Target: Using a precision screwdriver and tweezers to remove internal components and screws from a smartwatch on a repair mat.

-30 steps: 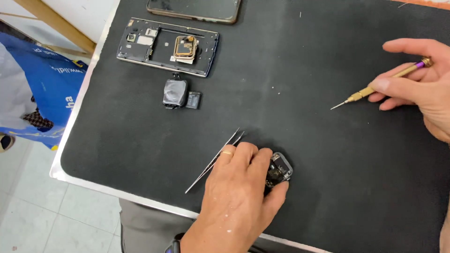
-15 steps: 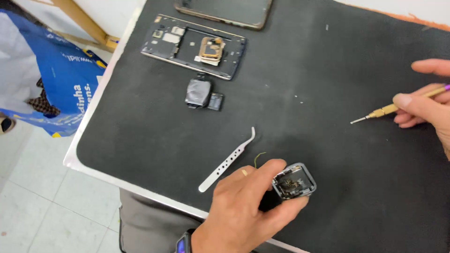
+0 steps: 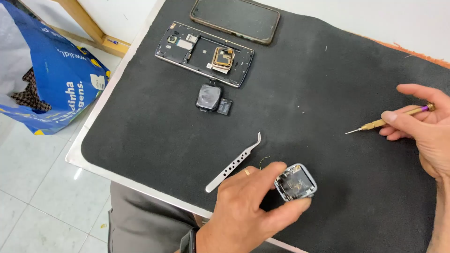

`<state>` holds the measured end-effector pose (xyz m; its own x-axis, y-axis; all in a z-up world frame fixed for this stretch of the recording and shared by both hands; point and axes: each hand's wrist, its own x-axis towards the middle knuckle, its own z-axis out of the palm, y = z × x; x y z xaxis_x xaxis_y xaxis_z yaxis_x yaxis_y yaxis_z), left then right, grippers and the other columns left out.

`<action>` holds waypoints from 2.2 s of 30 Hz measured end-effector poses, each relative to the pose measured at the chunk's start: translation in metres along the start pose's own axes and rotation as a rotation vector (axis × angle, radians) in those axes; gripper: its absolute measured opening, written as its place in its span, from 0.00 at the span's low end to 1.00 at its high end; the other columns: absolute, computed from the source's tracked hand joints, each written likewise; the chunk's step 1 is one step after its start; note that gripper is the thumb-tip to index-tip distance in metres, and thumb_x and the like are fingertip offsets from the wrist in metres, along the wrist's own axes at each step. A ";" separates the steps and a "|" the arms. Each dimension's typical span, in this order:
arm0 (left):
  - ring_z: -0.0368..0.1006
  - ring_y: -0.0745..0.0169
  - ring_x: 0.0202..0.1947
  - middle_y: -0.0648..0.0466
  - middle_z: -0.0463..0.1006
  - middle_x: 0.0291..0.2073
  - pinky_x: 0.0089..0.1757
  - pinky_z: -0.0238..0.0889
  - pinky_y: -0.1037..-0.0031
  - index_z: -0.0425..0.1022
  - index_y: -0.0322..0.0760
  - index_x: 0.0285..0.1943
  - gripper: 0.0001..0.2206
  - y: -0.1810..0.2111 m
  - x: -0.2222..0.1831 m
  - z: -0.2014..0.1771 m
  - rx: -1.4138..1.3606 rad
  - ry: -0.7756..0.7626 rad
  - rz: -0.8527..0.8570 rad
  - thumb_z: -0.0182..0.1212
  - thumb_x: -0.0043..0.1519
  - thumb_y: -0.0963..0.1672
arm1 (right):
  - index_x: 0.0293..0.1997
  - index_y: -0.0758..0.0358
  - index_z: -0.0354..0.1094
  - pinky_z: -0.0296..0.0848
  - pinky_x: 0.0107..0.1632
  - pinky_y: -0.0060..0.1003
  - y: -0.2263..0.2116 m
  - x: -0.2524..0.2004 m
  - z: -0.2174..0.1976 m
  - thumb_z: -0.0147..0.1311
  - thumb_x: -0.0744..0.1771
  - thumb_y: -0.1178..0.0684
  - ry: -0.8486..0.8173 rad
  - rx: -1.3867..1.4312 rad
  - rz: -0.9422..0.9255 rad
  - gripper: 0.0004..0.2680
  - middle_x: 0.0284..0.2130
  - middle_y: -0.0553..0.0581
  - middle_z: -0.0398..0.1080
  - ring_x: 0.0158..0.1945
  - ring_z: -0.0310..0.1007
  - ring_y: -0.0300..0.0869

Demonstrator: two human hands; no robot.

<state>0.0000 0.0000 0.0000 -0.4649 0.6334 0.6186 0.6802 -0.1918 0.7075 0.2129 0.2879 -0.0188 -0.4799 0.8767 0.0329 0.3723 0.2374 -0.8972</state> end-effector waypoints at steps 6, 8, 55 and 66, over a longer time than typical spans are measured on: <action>0.67 0.75 0.22 0.66 0.71 0.21 0.30 0.66 0.83 0.77 0.47 0.41 0.15 0.003 0.002 -0.003 -0.046 -0.076 -0.232 0.74 0.46 0.46 | 0.74 0.73 0.58 0.72 0.37 0.32 -0.015 -0.004 0.005 0.57 0.70 0.64 0.018 -0.051 0.006 0.22 0.35 0.67 0.68 0.33 0.73 0.49; 0.59 0.73 0.20 0.64 0.64 0.19 0.27 0.60 0.82 0.76 0.45 0.38 0.14 0.004 0.005 -0.005 -0.109 -0.086 -0.266 0.73 0.46 0.45 | 0.74 0.72 0.58 0.71 0.36 0.30 -0.015 -0.004 0.005 0.58 0.69 0.62 0.013 -0.033 0.014 0.22 0.34 0.65 0.68 0.32 0.73 0.48; 0.60 0.70 0.24 0.60 0.66 0.26 0.29 0.65 0.81 0.75 0.35 0.40 0.13 0.003 0.004 0.000 0.130 0.093 0.037 0.76 0.52 0.42 | 0.71 0.74 0.61 0.74 0.39 0.33 -0.040 -0.011 0.009 0.57 0.68 0.65 0.023 0.003 0.049 0.21 0.36 0.70 0.71 0.33 0.74 0.51; 0.63 0.70 0.24 0.59 0.68 0.26 0.29 0.65 0.81 0.75 0.35 0.43 0.15 0.001 -0.001 0.000 0.146 0.073 0.024 0.77 0.53 0.43 | 0.72 0.76 0.60 0.75 0.39 0.35 -0.033 -0.010 0.006 0.57 0.68 0.65 0.010 0.013 0.043 0.21 0.36 0.71 0.71 0.33 0.75 0.52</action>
<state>0.0014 -0.0009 0.0003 -0.4839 0.5730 0.6614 0.7642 -0.0916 0.6384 0.2007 0.2690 0.0078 -0.4560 0.8900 -0.0015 0.3816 0.1940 -0.9038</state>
